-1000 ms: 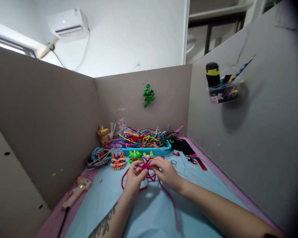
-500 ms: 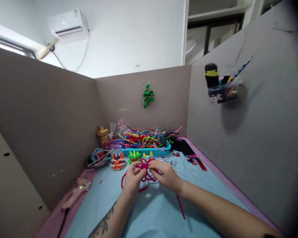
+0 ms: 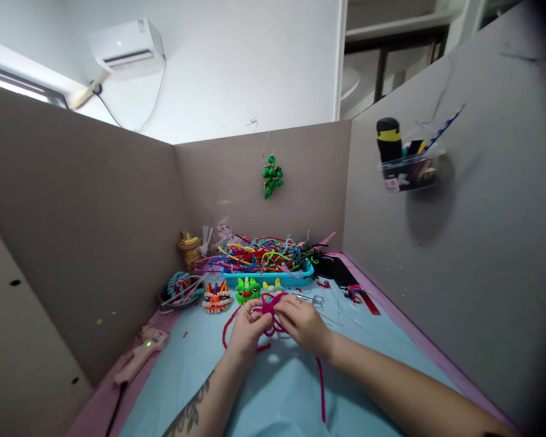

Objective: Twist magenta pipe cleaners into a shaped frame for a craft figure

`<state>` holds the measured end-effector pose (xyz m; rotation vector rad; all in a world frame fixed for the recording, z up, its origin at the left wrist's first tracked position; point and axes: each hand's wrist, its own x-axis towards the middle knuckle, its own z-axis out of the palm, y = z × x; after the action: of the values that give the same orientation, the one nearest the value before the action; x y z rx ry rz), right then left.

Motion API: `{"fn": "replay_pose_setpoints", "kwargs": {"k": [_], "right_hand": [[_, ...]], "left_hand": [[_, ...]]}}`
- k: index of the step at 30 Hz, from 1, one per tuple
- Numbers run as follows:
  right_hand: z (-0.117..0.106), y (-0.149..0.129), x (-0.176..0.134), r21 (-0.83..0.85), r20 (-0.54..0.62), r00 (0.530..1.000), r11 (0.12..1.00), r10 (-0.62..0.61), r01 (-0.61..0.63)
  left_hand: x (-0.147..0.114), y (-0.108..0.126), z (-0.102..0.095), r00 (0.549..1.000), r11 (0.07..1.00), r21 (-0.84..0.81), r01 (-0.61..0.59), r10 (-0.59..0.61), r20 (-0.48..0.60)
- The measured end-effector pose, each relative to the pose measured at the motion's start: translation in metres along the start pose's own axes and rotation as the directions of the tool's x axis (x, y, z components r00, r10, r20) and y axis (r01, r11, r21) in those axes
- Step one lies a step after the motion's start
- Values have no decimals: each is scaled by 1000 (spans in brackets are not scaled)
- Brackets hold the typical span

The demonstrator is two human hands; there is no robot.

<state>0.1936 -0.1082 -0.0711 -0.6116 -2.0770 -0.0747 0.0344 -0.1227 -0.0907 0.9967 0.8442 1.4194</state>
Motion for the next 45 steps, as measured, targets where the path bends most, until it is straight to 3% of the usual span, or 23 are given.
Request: {"fn": "replay_pose_setpoints", "kwargs": {"k": [5,10,18,23,27,37,41,45], "right_hand": [[2,1,0,-13,20,1000,1000,23,-22],[5,1,-1,11,50,999,1000,18,-19],[5,0,-2,48,-32,999,999,-23,24],[5,1,-2,54,-14,1000,998,-23,24],[6,1,-2,62,10,1000,998,21,-21],[10,-1,3,70,89,958,958,271,-278],[12,2,2,69,74,961,960,268,-273],[9,1,2,111,44,979,973,199,-203]], "left_hand": [[1,-3,-1,1000,999,35,-29,28,12],[3,-6,-1,996,995,79,-62,67,-60],[1,-5,0,993,995,62,-78,83,-87],[3,-6,-1,994,995,79,-63,70,-87],[2,-4,1,993,988,121,-95,102,-58],[-2,3,0,970,901,365,-235,240,33],[0,3,-1,975,908,358,-219,219,41],[4,6,-3,982,951,266,-157,179,-59]]}}
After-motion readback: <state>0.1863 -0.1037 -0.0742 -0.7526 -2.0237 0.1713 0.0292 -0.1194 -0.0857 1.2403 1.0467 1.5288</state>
